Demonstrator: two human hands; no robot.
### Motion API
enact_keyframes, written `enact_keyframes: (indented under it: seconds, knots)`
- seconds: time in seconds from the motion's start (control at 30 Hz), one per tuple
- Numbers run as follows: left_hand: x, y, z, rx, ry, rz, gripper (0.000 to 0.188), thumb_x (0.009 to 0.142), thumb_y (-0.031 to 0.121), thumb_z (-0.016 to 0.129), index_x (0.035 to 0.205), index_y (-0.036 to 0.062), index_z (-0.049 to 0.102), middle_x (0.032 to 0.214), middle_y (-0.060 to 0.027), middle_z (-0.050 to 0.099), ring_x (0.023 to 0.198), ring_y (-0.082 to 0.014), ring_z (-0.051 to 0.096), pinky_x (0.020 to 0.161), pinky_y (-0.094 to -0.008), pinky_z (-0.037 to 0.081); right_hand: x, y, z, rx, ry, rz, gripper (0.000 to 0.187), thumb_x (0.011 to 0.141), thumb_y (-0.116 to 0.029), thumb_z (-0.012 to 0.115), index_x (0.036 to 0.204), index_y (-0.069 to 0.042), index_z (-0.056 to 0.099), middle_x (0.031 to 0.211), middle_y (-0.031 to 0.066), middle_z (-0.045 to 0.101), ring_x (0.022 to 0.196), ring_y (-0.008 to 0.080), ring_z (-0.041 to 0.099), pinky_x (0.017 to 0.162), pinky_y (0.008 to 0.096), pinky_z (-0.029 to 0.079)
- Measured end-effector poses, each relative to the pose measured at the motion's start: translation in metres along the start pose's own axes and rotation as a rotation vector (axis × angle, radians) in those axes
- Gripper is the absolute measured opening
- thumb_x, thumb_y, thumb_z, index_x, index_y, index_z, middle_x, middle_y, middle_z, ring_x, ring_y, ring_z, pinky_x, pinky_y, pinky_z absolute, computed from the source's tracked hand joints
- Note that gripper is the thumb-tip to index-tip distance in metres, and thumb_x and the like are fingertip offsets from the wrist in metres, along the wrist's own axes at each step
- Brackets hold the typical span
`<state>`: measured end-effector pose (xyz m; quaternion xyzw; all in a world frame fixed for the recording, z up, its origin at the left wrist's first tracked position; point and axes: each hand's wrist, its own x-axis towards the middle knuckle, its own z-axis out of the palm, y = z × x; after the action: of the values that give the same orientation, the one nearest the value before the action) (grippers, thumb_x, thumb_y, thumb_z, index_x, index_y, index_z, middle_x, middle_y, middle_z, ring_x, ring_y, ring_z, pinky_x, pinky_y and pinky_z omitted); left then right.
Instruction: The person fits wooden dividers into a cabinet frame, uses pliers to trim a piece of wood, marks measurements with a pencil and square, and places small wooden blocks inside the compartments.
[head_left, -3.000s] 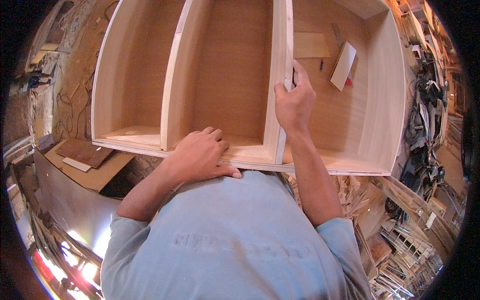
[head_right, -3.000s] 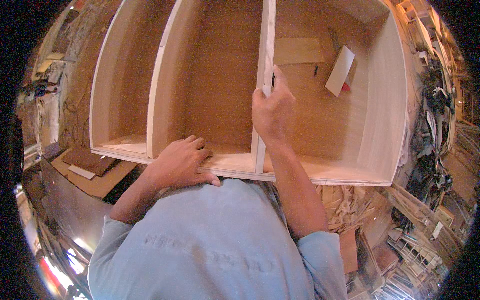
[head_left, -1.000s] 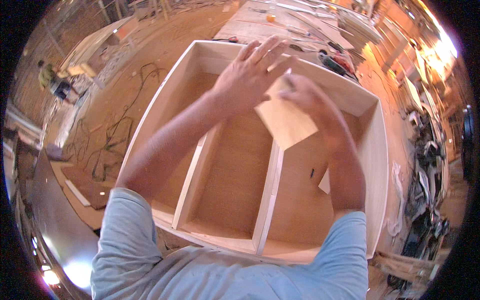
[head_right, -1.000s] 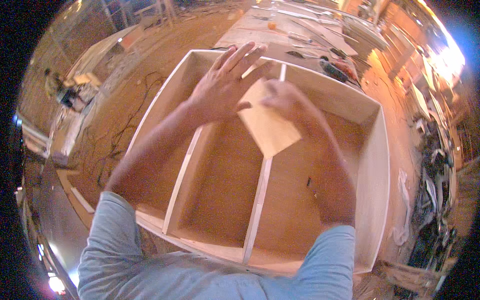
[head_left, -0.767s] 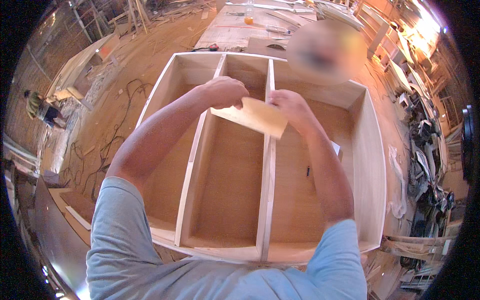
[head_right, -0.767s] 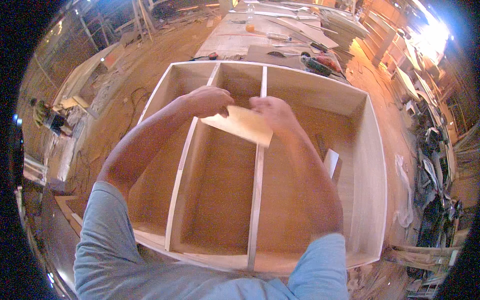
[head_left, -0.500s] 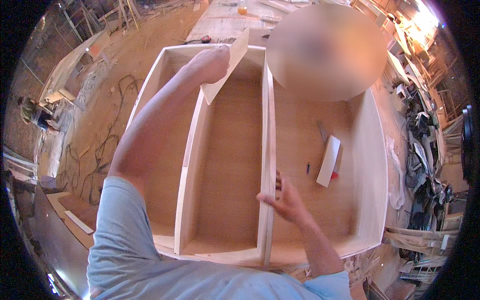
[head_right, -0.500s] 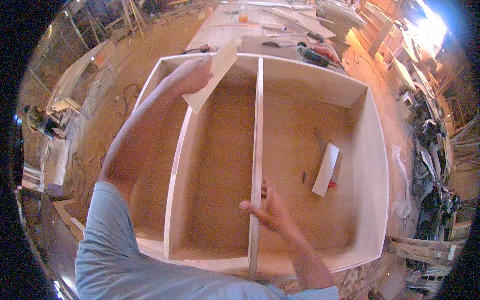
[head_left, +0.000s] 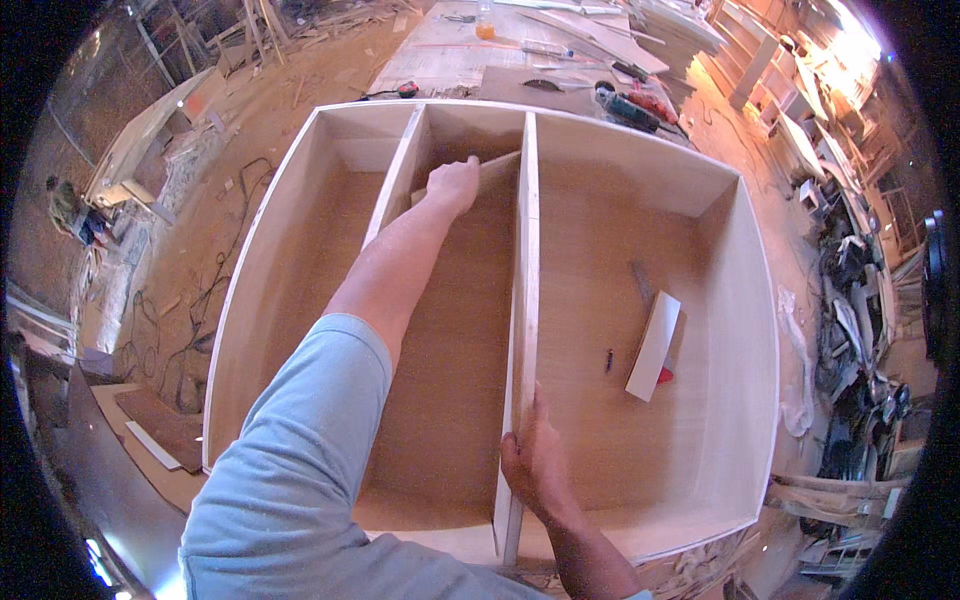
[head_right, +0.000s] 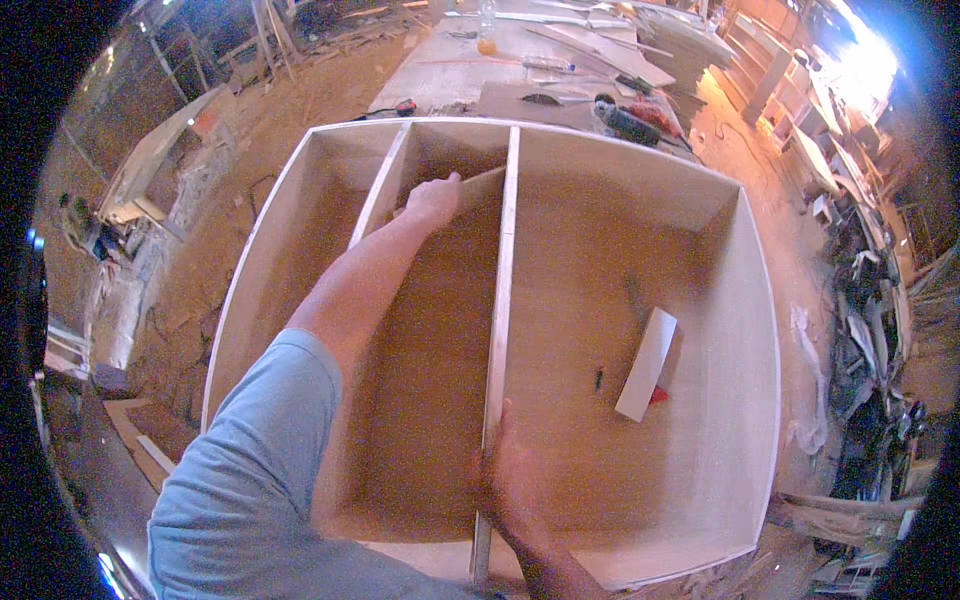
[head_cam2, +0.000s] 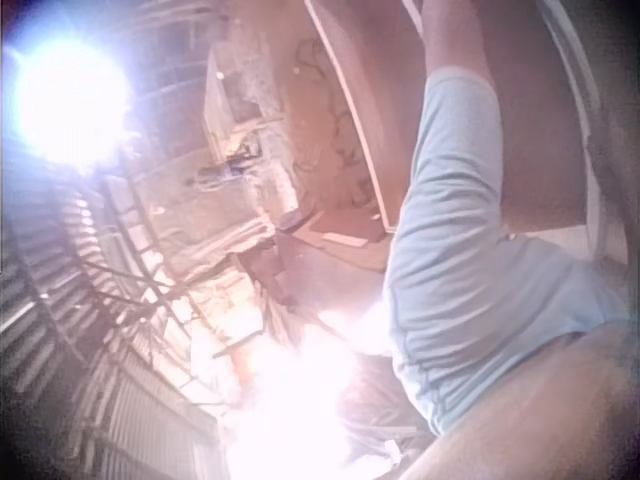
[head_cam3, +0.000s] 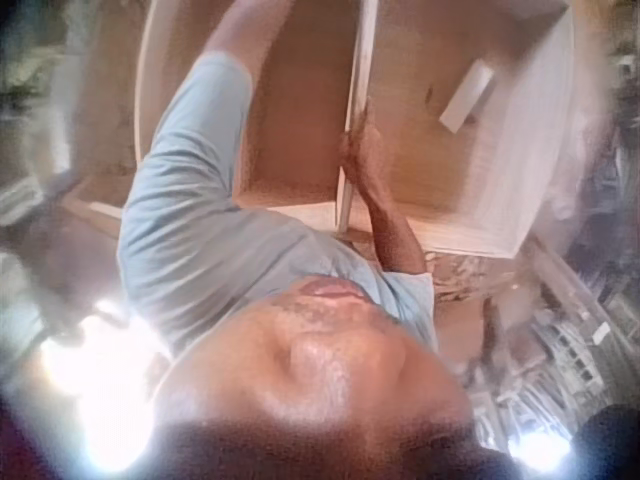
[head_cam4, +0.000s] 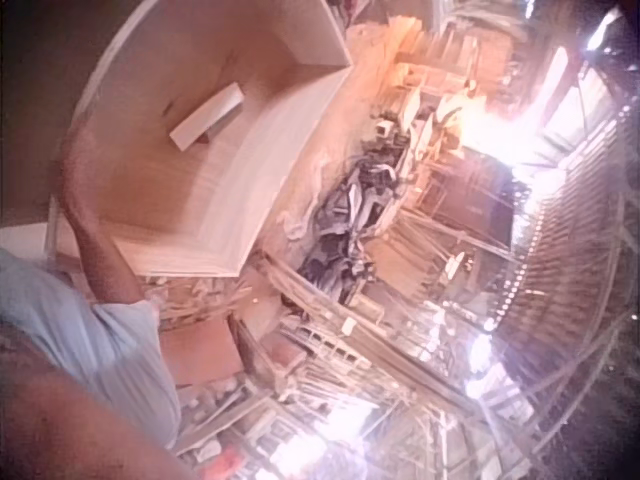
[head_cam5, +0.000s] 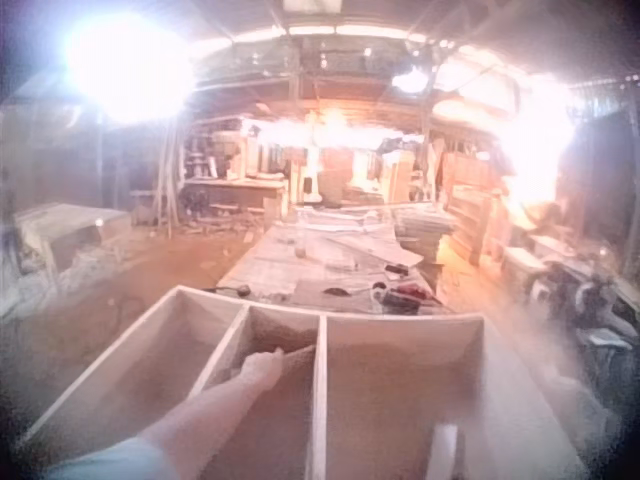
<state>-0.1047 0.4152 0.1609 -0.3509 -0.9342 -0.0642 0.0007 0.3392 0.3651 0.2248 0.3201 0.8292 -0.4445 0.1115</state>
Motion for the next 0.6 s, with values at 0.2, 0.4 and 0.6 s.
enact_keyframes:
  seconds: [0.2,0.4,0.6]
  knots:
    - [0.037,-0.029,0.051,-0.022,0.198,0.141,0.027,0.095,0.009,0.053,0.121,0.0106,0.058,0.099,-0.0213,0.073,0.096,-0.0399,0.072,0.083,-0.0532,0.056,0.000,0.011,0.008,0.074,0.069,-0.088,0.078,0.088,-0.002,0.056,0.155,0.006,0.017,0.097,0.0358,0.065,0.093,0.0524,0.066,0.081,0.0551,0.053]
    - [0.103,-0.048,0.105,-0.061,0.324,0.276,0.027,0.091,0.006,0.057,0.116,0.0095,0.065,0.098,-0.0211,0.072,0.095,-0.0401,0.070,0.084,-0.0511,0.055,-0.001,0.012,0.012,0.063,0.071,-0.065,0.082,0.086,-0.002,0.059,0.156,0.006,0.017,0.092,0.0340,0.064,0.085,0.0521,0.066,0.074,0.0548,0.053]
    - [0.141,-0.059,0.117,-0.119,0.182,0.186,0.033,0.096,0.013,0.052,0.125,0.0108,0.067,0.120,-0.0229,0.069,0.112,-0.0424,0.066,0.097,-0.0509,0.053,0.003,0.016,0.008,0.089,0.027,-0.076,0.090,0.084,-0.003,0.064,0.157,0.009,0.013,0.105,0.0320,0.062,0.086,0.0482,0.064,0.075,0.0527,0.054]
